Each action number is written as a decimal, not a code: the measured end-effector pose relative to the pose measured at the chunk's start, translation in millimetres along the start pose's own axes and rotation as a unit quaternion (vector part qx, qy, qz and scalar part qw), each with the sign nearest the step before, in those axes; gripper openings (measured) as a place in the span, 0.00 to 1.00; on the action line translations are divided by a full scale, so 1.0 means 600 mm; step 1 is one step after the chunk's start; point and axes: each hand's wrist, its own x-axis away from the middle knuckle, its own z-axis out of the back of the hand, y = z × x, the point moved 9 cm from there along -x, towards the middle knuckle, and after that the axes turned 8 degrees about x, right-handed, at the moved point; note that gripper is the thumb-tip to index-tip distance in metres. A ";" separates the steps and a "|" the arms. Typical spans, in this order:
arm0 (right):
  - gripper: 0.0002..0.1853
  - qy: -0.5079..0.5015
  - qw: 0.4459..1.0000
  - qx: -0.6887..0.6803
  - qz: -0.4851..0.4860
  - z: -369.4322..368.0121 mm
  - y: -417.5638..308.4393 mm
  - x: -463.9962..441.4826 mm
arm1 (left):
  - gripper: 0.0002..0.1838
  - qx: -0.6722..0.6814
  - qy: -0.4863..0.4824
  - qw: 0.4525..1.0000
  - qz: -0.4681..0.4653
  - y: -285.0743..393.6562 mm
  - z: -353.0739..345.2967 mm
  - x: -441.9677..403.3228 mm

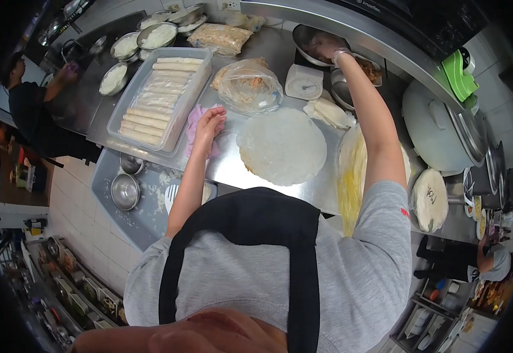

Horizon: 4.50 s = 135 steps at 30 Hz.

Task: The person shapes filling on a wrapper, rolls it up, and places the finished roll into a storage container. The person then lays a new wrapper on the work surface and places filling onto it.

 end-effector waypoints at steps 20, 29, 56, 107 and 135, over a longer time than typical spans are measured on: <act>0.15 -0.018 0.990 -0.006 0.143 0.042 -0.015 -0.003 | 0.22 -0.574 0.094 0.762 -0.284 0.031 0.058 0.088; 0.22 0.020 0.954 0.282 0.103 -0.048 -0.024 -0.081 | 0.21 -0.577 0.105 0.761 -0.278 0.033 0.055 0.092; 0.20 0.140 0.987 0.001 0.078 0.052 0.008 -0.075 | 0.20 -0.568 0.109 0.763 -0.289 0.039 0.051 0.096; 0.19 0.050 0.849 -0.512 0.124 -0.037 -0.026 0.243 | 0.24 -0.463 0.046 0.772 -0.433 0.184 -0.109 0.071; 0.15 0.072 0.835 -0.543 0.046 -0.037 0.070 0.100 | 0.14 -0.222 -0.135 0.965 0.035 0.056 -0.423 -0.303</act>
